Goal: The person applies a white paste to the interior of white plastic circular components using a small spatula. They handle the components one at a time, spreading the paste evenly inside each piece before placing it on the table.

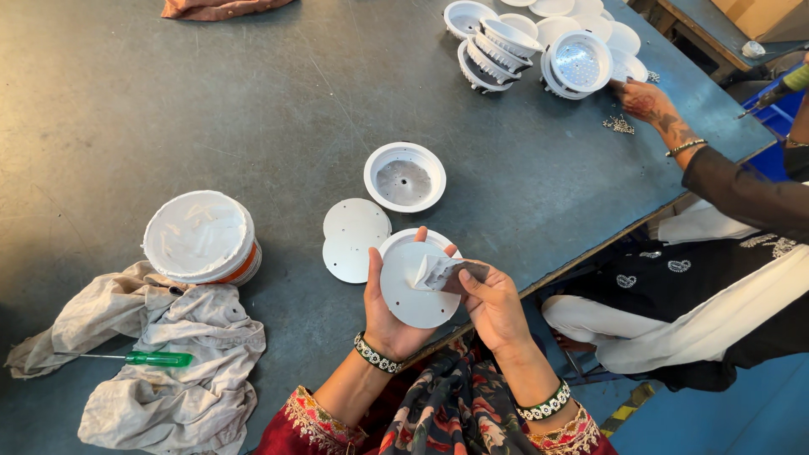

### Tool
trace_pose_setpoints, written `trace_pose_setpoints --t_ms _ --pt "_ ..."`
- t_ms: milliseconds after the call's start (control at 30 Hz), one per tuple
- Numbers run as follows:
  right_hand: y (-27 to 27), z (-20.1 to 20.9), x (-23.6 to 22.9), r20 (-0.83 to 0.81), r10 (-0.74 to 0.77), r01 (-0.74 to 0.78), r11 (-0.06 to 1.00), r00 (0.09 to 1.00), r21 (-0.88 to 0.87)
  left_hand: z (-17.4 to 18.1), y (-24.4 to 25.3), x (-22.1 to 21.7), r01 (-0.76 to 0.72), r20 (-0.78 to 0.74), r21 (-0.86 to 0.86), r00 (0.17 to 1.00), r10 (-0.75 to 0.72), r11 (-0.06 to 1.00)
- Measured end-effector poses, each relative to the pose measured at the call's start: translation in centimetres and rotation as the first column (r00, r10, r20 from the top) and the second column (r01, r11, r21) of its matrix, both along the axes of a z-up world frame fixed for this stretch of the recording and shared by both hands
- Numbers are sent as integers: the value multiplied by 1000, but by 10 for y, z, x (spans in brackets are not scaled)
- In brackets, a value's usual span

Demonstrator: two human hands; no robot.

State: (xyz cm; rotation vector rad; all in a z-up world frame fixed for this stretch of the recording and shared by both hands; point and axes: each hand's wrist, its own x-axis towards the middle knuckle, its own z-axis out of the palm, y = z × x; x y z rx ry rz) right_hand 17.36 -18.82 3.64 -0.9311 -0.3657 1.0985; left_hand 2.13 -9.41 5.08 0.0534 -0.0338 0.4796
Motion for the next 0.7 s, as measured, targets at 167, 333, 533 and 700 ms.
trace_pose_setpoints --t_ms 167,333,533,700 --pt "0 7 -6 378 -28 47 998 925 -42 2 4 -3 -10 108 -19 994 12 1000" --pt "-8 31 -21 484 -148 80 984 863 159 11 11 -4 -54 57 -35 997 56 998" --pt "-27 57 -57 947 -201 86 979 252 185 12 6 1 -313 -53 109 946 320 943" --pt "-19 62 -77 943 -274 -18 961 -189 275 8 -1 2 -452 -68 151 882 465 879"
